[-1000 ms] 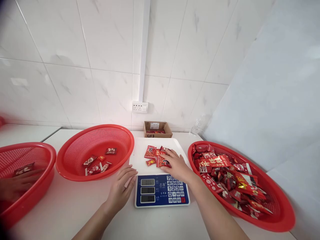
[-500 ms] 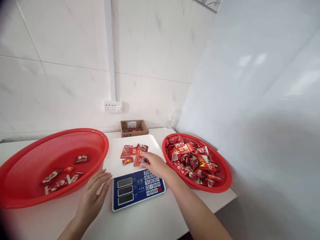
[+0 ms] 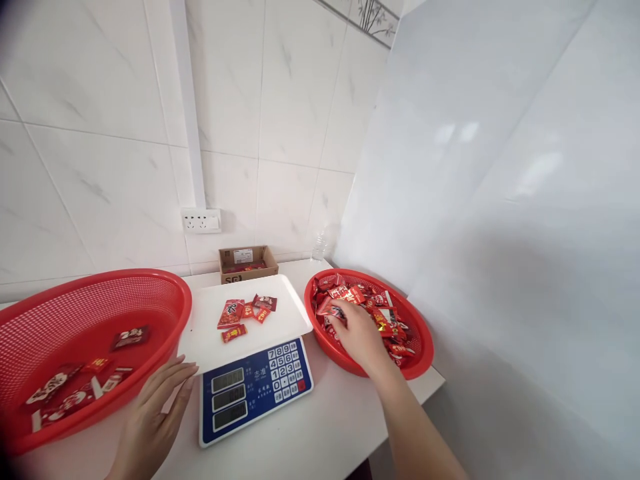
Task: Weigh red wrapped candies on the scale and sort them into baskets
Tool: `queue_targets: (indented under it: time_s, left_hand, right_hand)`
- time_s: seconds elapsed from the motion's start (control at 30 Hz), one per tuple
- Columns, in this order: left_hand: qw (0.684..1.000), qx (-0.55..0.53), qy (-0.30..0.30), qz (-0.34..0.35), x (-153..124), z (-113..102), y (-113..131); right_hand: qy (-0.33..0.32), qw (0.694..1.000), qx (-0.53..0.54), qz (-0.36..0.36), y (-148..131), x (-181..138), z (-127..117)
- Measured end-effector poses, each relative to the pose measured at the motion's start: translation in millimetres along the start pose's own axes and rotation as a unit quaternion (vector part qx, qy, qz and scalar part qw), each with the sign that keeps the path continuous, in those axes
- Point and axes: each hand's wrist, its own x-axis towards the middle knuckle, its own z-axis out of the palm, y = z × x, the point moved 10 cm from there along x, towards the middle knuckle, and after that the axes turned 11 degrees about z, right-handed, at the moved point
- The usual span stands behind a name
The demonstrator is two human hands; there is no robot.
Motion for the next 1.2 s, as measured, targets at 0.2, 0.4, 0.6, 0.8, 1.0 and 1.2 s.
queue_targets:
  time_s: [0.2, 0.4, 0.6, 0.8, 1.0, 1.2]
  left_hand:
    - [1.000, 0.001, 0.005, 0.005, -2.0, 1.5, 0.3]
    - [1.000, 0.004, -0.002, 0.008, -0.9, 0.8, 3.2]
    - [1.000, 0.013, 0.010, 0.004, 0.5, -4.6, 3.9]
    - [1.000, 0.006, 0.012, -0.011, -0.2, -4.6, 3.1]
    - [1.000, -0.005, 0.013, -0.018, 0.7, -4.1, 4.7]
    - [1.000, -0.003, 0.009, -0.024, 2.9, -4.9, 6.2]
  right_hand:
    - [0.014, 0.991, -0.134, 0.000, 21.5, 15.4, 1.4]
    - [-0.081, 0.981, -0.173, -0.035, -8.5, 63.2, 58.3]
    - [-0.099, 0.976, -0.194, -0.011, 7.3, 91.2, 84.4]
    - [-0.056, 0.989, -0.137, 0.030, 31.6, 97.3, 57.1]
    - [0.031, 0.997, -0.016, 0.065, 29.8, 104.4, 14.4]
    - [-0.058, 0.990, 0.128, 0.013, -29.6, 75.9, 45.5]
